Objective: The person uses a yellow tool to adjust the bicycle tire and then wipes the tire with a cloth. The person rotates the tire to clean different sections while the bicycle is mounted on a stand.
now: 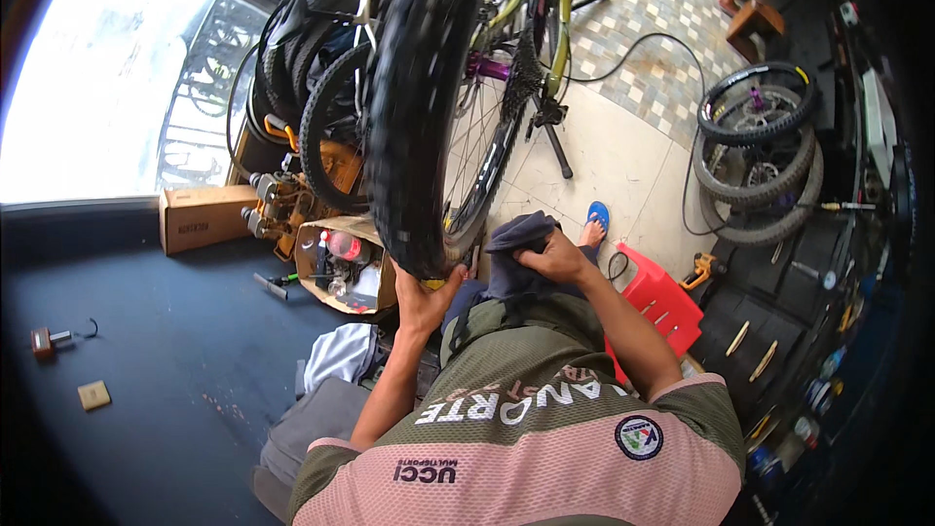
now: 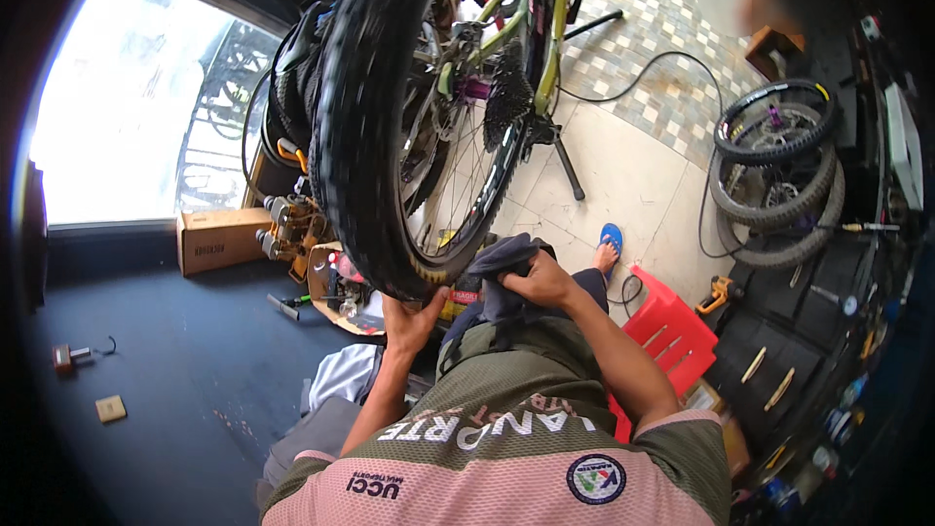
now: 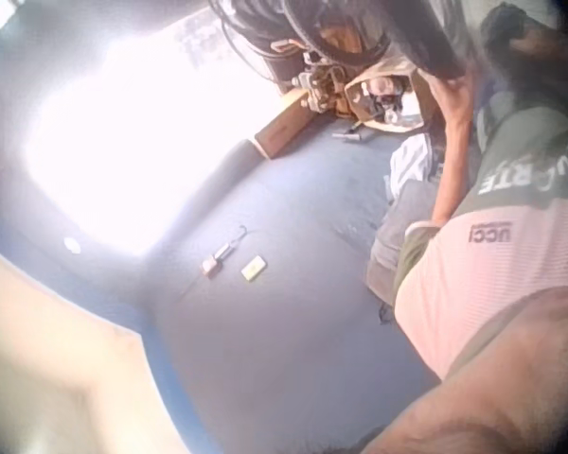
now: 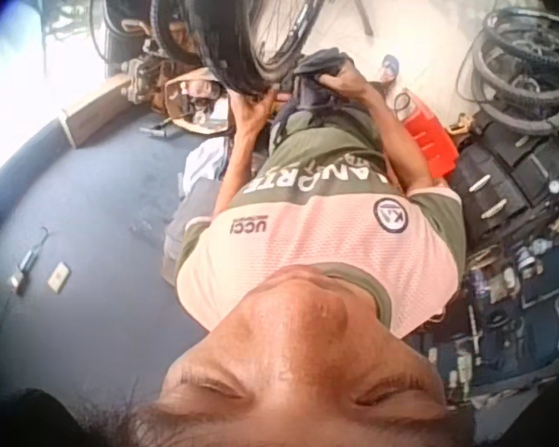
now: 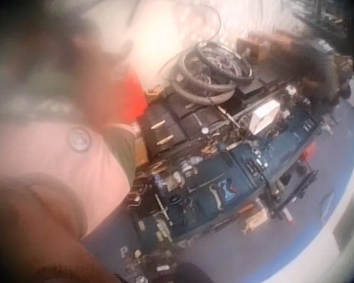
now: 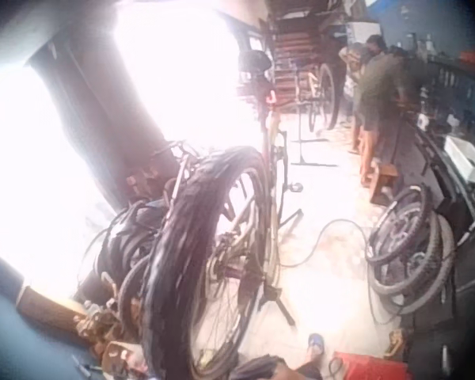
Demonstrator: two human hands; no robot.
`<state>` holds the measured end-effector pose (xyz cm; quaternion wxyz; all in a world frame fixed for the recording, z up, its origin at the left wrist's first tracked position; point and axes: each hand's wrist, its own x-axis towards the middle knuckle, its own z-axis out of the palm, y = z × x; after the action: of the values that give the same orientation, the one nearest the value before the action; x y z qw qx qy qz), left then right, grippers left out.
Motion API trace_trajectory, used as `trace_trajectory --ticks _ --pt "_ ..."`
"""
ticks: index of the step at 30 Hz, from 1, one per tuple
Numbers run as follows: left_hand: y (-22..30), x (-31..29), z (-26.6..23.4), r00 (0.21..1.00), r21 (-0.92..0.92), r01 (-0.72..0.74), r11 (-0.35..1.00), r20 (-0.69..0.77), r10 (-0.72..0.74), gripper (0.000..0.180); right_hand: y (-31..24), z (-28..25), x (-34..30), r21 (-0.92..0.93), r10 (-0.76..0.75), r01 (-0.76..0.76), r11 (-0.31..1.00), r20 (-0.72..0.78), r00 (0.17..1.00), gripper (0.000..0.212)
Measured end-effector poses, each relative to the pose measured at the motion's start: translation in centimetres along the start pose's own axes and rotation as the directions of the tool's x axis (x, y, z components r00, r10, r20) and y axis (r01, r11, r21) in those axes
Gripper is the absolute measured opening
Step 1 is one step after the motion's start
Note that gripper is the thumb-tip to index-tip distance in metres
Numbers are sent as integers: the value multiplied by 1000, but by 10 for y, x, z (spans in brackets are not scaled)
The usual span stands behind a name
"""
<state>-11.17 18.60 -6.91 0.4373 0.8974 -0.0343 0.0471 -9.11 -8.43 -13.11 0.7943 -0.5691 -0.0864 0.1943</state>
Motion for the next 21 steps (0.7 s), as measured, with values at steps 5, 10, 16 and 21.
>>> trace_trajectory --ticks 5,10,16,21 --pt "12 17 2 991 -159 -17 987 -135 -4 81 6 0 13 -332 -79 33 943 -126 989 32" --pt "9 29 3 993 39 -37 999 -109 41 68 34 -18 17 -537 -92 -36 843 -210 973 29" --pt "-15 14 9 994 35 105 994 -7 -105 47 71 -36 21 -624 -70 -70 778 -196 978 37" --pt "-9 13 15 986 46 158 986 41 -160 46 90 -20 40 -698 118 -97 710 -19 993 44"
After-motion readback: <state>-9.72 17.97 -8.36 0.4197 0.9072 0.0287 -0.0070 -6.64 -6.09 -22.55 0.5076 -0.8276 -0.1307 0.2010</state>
